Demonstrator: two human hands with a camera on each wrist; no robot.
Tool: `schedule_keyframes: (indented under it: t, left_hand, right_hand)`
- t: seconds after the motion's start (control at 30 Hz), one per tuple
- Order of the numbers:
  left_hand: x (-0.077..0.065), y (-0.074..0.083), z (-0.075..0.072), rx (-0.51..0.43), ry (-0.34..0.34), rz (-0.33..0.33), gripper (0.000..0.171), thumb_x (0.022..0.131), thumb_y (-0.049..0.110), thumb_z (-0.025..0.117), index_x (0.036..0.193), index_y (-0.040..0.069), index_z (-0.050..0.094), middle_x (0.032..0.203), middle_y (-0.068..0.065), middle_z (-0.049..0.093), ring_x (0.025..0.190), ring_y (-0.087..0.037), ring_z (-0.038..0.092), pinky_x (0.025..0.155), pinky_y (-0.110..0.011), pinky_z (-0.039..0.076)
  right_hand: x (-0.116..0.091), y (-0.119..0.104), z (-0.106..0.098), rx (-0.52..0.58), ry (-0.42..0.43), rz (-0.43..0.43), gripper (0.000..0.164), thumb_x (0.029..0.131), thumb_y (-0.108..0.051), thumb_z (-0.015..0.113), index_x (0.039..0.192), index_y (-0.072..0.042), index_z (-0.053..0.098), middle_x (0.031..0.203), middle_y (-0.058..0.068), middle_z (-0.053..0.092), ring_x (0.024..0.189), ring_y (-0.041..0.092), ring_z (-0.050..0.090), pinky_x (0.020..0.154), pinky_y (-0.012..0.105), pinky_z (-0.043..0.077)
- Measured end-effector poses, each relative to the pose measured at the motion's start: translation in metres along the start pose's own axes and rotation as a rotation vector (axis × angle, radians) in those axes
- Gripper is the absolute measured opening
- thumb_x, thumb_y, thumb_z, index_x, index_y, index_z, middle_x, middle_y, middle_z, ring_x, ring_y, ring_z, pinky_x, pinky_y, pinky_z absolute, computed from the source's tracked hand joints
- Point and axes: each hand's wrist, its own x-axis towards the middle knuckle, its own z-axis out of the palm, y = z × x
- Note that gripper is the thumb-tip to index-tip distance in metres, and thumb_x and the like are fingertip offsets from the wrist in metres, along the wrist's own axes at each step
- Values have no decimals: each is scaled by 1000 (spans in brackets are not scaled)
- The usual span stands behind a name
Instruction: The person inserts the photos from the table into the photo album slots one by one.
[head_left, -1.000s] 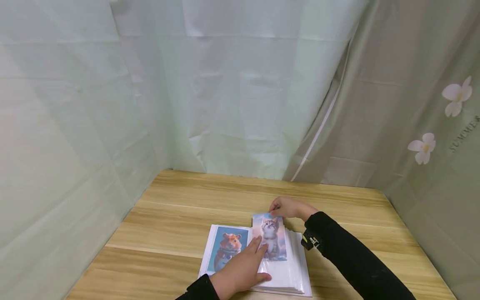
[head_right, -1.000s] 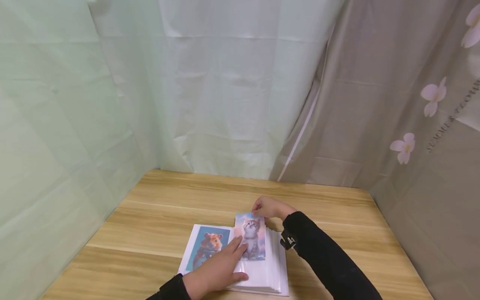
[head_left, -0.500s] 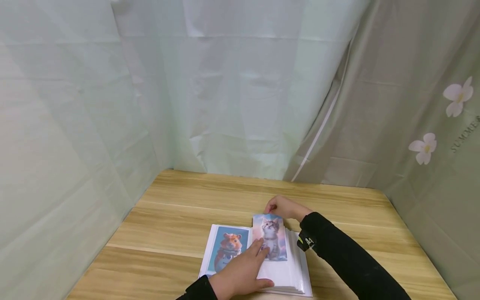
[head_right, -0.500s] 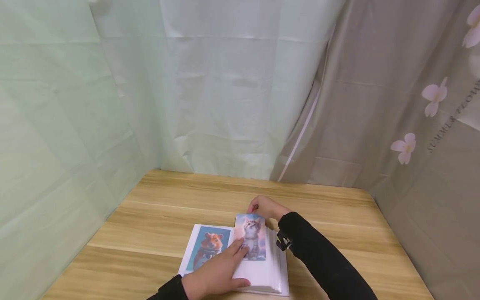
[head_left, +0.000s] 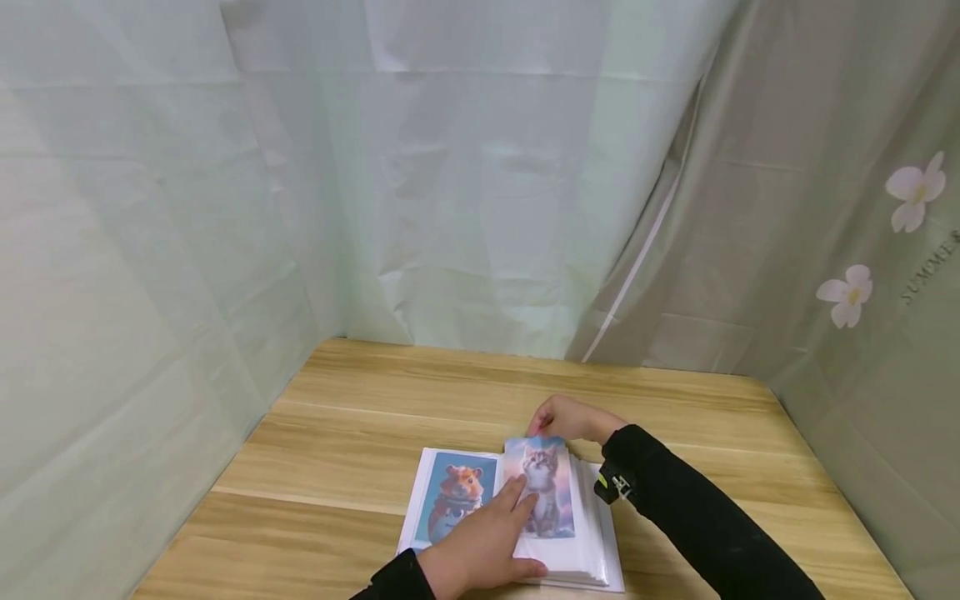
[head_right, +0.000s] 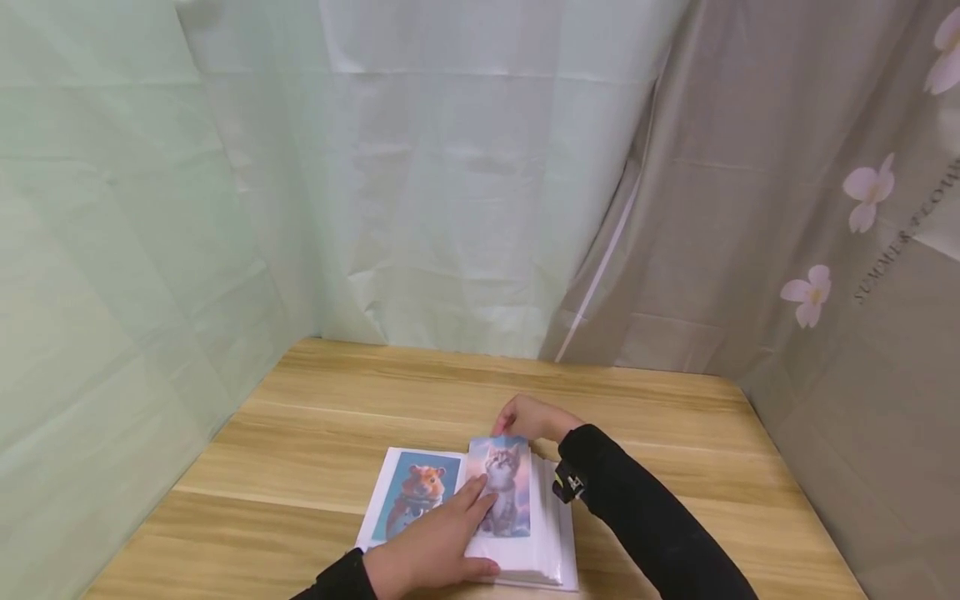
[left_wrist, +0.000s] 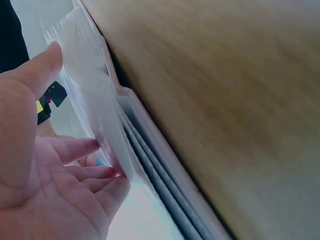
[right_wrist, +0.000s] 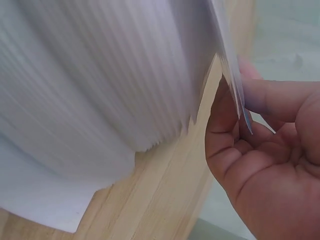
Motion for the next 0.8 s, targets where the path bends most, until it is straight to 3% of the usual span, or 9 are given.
schedule_keyframes:
  t: [0.33,0.8]
  left_hand:
    - [3,-1,3,-29,-9,-13,89,85,65,66,152,12,42,164,-14,24,148,-30,28,106,-41,46]
    - [0,-1,-1,-8,-9,16,92,85,69,62,152,9,42,162,-17,27,148,-30,28,107,-40,45]
  right_hand:
    - [-3,-6,4,59,-43,64,18,88,12,65,92,-1,77,88,2,73,80,11,61,78,26,54]
    - [-7,-11,5,56,-90,67,17,88,11,65,93,-1,76,89,2,71,80,12,59,76,26,53]
